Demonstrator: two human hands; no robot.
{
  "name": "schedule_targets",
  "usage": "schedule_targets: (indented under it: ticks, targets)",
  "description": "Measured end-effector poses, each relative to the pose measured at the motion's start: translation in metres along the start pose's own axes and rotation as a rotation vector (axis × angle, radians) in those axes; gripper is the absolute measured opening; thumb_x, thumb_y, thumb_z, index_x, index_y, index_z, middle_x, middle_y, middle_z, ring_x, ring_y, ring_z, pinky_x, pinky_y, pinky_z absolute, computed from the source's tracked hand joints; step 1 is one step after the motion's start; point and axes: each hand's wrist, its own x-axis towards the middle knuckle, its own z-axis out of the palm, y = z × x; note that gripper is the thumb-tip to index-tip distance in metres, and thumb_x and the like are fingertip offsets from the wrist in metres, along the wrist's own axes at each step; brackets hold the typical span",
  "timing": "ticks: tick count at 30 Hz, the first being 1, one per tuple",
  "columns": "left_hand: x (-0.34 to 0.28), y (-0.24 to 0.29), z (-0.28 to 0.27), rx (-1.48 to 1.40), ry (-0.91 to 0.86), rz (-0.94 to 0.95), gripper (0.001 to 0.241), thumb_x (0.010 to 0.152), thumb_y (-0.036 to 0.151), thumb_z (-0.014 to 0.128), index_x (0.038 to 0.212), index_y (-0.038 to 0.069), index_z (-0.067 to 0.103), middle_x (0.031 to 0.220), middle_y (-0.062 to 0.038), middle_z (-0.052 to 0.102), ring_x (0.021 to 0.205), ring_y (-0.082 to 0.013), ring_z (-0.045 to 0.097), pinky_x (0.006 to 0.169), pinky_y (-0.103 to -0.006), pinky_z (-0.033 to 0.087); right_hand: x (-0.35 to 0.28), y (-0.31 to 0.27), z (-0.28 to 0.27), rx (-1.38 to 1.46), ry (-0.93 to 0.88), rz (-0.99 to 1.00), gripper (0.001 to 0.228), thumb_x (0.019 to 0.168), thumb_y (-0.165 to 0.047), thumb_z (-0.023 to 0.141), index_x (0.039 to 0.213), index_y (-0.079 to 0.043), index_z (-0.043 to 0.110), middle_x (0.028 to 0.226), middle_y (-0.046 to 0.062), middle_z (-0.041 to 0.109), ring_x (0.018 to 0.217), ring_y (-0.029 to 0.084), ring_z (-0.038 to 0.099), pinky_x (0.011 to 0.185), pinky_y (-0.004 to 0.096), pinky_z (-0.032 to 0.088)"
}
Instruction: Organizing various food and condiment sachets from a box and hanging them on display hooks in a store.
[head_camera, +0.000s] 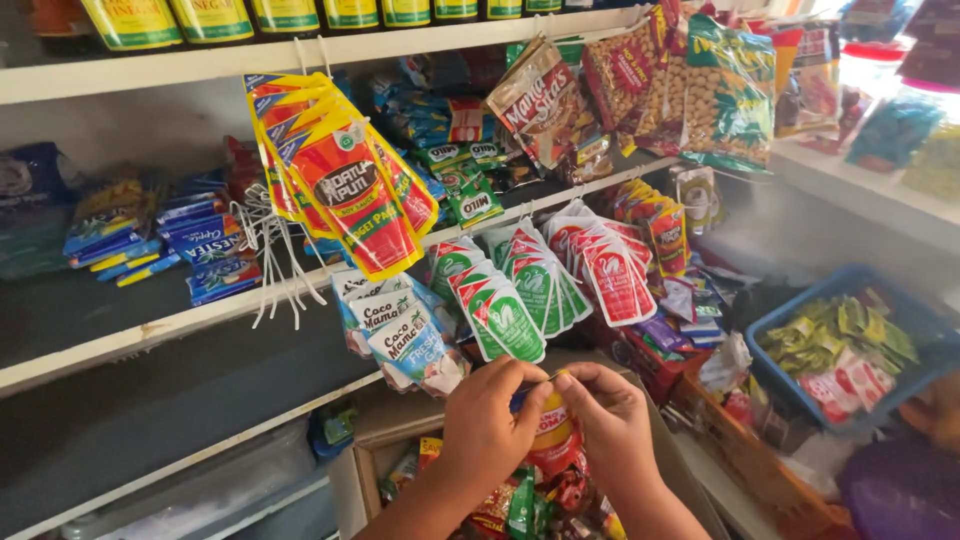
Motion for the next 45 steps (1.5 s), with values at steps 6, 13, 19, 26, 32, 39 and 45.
schedule_targets:
  ticks: [6, 13, 19, 26, 32, 39, 45]
  targets:
    - [0.017, -0.009, 0.030, 0.013, 0.000, -0.122, 0.011, 0.089, 0.011, 0.074, 0.095, 0.006, 0.066, 0.087, -0.011, 0.071, 0.080, -0.0339, 0.071, 0.065, -0.0419, 0.054, 0.038, -0.009, -0.020, -0.030, -0.097, 0.016, 0.011, 0.094, -0.005, 0.070, 0.099, 0.005, 0.071, 0.089, 0.005, 0.073, 0.079, 0.010, 0.066, 0.070, 0.026, 0.052]
    - [0.032, -0.006, 0.020, 0.040, 0.166, -0.166, 0.009, 0.092, 0.008, 0.073, 0.097, 0.003, 0.067, 0.091, -0.014, 0.074, 0.084, -0.0337, 0.074, 0.069, -0.0391, 0.057, 0.089, 0.003, -0.017, -0.129, -0.311, 0.005, 0.013, 0.100, -0.004, 0.072, 0.104, 0.007, 0.075, 0.088, 0.006, 0.070, 0.076, 0.010, 0.059, 0.068, 0.026, 0.047]
    - [0.022, -0.035, -0.006, -0.055, 0.396, -0.354, 0.013, 0.090, 0.012, 0.076, 0.096, 0.001, 0.073, 0.087, -0.008, 0.077, 0.080, -0.0176, 0.076, 0.071, -0.0314, 0.058, 0.111, 0.003, 0.047, -0.139, -0.458, 0.102, 0.015, 0.092, -0.004, 0.070, 0.102, 0.006, 0.076, 0.093, 0.007, 0.076, 0.084, 0.012, 0.068, 0.079, 0.028, 0.056]
    - [-0.013, -0.056, -0.092, -0.702, 0.684, -0.722, 0.017, 0.080, 0.007, 0.083, 0.092, 0.001, 0.073, 0.085, -0.004, 0.073, 0.078, -0.0120, 0.069, 0.069, -0.0293, 0.056, 0.084, 0.028, 0.145, -0.189, -0.690, 0.008, 0.011, 0.090, 0.000, 0.072, 0.097, 0.006, 0.079, 0.092, 0.009, 0.076, 0.085, 0.012, 0.068, 0.078, 0.027, 0.054]
    - [-0.030, -0.044, -0.209, -0.582, 0.670, -0.645, 0.018, 0.081, 0.006, 0.083, 0.097, -0.001, 0.078, 0.091, -0.008, 0.078, 0.082, -0.0133, 0.072, 0.075, -0.0292, 0.060, 0.038, 0.043, 0.262, -0.142, -0.733, -0.010, 0.009, 0.089, 0.002, 0.072, 0.095, 0.005, 0.079, 0.092, 0.009, 0.074, 0.087, 0.014, 0.068, 0.080, 0.028, 0.054]
    - [-0.034, -0.005, -0.361, -0.059, 0.653, -0.374, 0.015, 0.088, 0.011, 0.081, 0.095, -0.001, 0.079, 0.091, -0.005, 0.078, 0.086, -0.0082, 0.069, 0.078, -0.0257, 0.058, -0.008, 0.040, 0.407, -0.101, -0.881, -0.174, 0.010, 0.092, -0.002, 0.073, 0.097, 0.005, 0.078, 0.094, 0.008, 0.074, 0.088, 0.012, 0.066, 0.082, 0.027, 0.053]
    - [-0.030, 0.033, -0.474, 0.255, 0.704, -0.293, 0.015, 0.089, 0.014, 0.081, 0.098, 0.002, 0.080, 0.090, -0.003, 0.078, 0.084, -0.0056, 0.069, 0.077, -0.0234, 0.058, -0.042, 0.030, 0.530, 0.035, -1.028, -0.160, 0.016, 0.096, -0.012, 0.071, 0.102, 0.002, 0.077, 0.096, 0.004, 0.074, 0.086, 0.009, 0.067, 0.079, 0.025, 0.056]
